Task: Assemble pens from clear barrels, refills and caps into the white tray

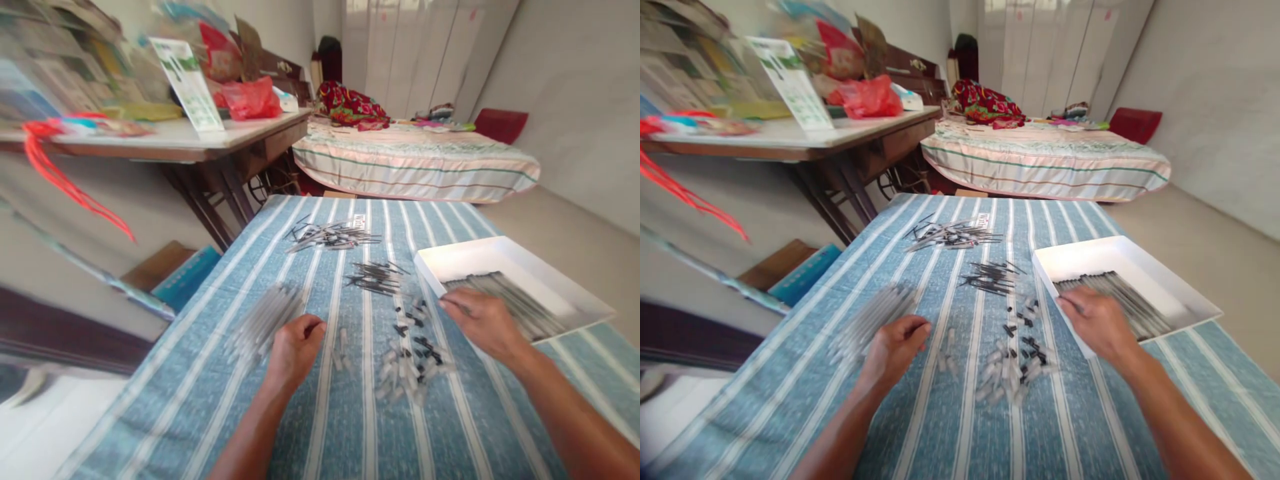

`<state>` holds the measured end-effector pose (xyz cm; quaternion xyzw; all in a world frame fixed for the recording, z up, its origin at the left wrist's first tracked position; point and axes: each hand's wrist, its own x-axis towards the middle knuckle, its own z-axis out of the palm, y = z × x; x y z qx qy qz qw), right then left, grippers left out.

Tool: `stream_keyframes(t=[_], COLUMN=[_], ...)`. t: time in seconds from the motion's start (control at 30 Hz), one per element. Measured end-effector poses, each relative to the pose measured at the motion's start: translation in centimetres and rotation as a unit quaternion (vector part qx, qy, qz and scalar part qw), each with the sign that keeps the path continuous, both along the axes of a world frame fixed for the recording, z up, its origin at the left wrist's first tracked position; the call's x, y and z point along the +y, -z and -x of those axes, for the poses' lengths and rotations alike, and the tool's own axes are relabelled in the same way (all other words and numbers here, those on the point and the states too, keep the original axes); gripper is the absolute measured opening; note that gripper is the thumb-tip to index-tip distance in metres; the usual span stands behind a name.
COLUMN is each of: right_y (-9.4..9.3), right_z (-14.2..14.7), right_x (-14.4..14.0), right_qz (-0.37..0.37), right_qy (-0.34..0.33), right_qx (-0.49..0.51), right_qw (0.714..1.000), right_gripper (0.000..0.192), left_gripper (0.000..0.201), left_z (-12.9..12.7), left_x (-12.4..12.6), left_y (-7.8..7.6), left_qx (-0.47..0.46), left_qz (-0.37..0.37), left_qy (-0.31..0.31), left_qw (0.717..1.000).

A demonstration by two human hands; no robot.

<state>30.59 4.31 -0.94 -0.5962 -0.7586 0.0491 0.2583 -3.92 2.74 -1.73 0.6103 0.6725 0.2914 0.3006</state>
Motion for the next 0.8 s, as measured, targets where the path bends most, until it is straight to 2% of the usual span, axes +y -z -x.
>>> stream_keyframes(t=[0.1, 0.2, 0.3, 0.53, 0.8], right_y=[0.7, 1.3, 1.7, 2.7, 3.3], right_z=[5.4, 9.3, 11.9, 15.4, 17.9], right_x=[0.7, 1.7, 2.2, 1.3, -0.1], right_qz=[0.026, 0.037, 0.044, 0.016, 0.002], right_qy=[-0.076, -0.085, -0.071, -0.109, -0.167], right_qx=[0.005, -0.034, -0.088, -0.128, -0.1], right_qw=[0.997, 0.995, 0.993, 0.986, 0.981], right_gripper=[0.026, 0.025, 0.022, 0.02, 0.014], left_gripper=[0.028, 0.027, 0.026, 0.024, 0.024], left_z=[0.2, 1.0, 1.8, 1.7, 1.5], left_x=[-0.1, 0.1, 0.3, 0.1, 0.0], left_y=[0.0, 0.1, 0.3, -0.3, -0.6], left_qx=[0.065, 0.132, 0.2, 0.337, 0.375], left_qz=[-0.038, -0.076, -0.077, 0.027, 0.037], left_qy=[0.003, -0.018, -0.047, -0.035, -0.065], left_qw=[0.997, 0.988, 0.976, 0.94, 0.924])
